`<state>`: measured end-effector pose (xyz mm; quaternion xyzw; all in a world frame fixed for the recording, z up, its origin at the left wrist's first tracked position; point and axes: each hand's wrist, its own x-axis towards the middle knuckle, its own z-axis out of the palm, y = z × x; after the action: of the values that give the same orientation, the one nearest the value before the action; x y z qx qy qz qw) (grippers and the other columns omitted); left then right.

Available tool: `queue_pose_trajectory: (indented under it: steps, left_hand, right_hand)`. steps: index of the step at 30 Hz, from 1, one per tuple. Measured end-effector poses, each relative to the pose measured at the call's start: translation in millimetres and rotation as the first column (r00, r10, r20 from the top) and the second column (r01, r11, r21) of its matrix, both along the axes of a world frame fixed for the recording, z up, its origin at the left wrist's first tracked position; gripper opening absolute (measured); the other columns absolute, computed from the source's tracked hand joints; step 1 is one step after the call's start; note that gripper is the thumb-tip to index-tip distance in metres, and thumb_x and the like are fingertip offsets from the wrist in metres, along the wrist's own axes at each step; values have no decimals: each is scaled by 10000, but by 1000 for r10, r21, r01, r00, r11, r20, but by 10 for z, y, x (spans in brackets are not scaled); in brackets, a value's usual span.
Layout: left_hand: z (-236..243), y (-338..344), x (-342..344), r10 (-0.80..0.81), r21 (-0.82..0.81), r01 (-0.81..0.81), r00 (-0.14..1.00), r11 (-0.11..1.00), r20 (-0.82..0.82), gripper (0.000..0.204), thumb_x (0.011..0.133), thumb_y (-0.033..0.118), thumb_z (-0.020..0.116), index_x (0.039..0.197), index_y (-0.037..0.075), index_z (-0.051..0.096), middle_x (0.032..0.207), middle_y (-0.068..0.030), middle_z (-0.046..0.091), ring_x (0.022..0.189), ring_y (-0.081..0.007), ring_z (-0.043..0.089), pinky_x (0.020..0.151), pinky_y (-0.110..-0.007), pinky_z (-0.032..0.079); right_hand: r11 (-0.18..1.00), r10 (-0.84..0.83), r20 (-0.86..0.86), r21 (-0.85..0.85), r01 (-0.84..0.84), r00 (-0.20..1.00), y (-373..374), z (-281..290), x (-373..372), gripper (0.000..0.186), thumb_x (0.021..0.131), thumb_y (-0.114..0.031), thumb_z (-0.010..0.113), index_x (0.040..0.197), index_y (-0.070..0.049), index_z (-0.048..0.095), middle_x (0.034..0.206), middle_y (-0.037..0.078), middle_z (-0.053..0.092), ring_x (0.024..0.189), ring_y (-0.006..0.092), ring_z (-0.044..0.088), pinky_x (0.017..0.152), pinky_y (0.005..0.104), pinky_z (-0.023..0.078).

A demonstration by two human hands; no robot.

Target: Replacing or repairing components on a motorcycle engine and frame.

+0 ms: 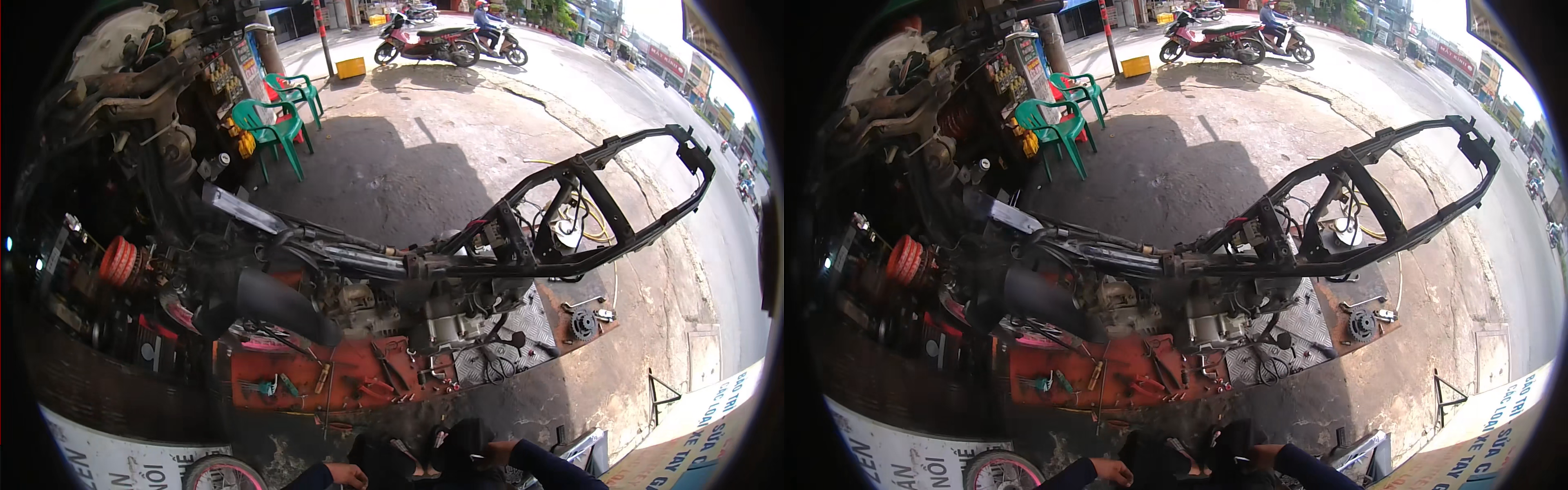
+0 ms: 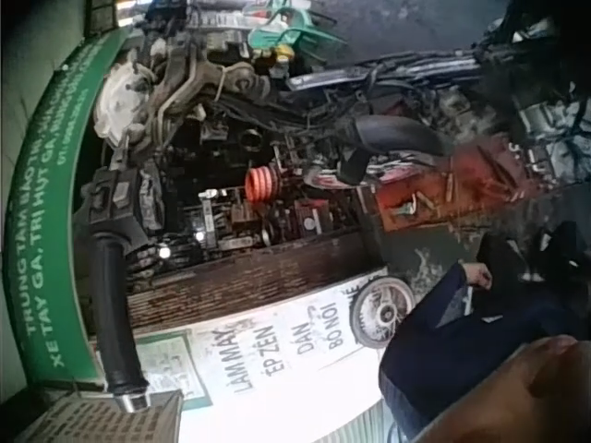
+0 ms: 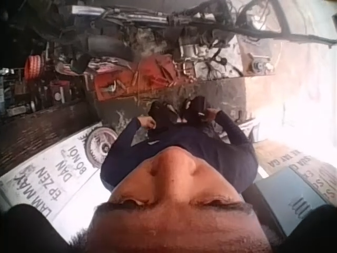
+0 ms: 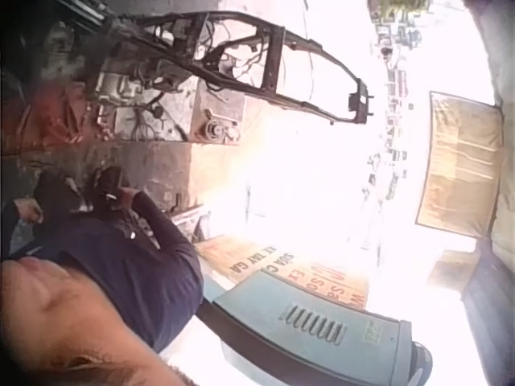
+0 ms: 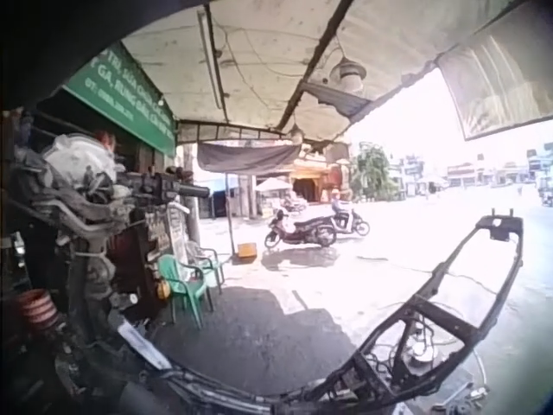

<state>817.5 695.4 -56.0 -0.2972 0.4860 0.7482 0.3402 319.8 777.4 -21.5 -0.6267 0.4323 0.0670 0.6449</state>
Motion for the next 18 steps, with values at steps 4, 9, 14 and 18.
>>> queue_pose_trajectory:
  steps: [4,9,14,18]
  left_hand:
    - [254,78,-318,114,-506,-122,992,854,-47,195,903,272,655,921,78,657,733,-5,606,712,-107,593,656,-286,465]
    - [464,-439,-1182,451,-473,-762,645,442,-617,229,878,219,691,997,32,633,819,-48,619,806,-138,599,732,-302,476]
    - [389,-823,-1682,275,-260,-966,251,3,-928,241,937,210,627,1057,0,627,793,-21,565,749,-95,536,659,-264,443]
    - [253,-952,-1691,340,-222,-972,185,-73,-922,229,962,195,594,1041,-17,632,713,-5,577,642,-61,539,588,-233,439]
  right_hand:
    - [903,-249,118,-331,275,961,-425,396,452,473,911,-429,611,1036,27,638,824,159,669,734,248,630,698,369,483]
    - [718,-37,527,-577,390,849,-1459,697,1295,207,971,-159,514,983,36,584,872,181,573,785,348,572,715,376,455]
    - [512,-24,603,-678,527,798,-2112,781,1695,87,946,-72,530,954,13,516,742,158,534,667,353,537,619,385,427]
    - [372,-71,713,-630,682,697,-2400,764,1848,115,934,-88,558,893,18,542,697,152,570,608,321,549,577,358,433]
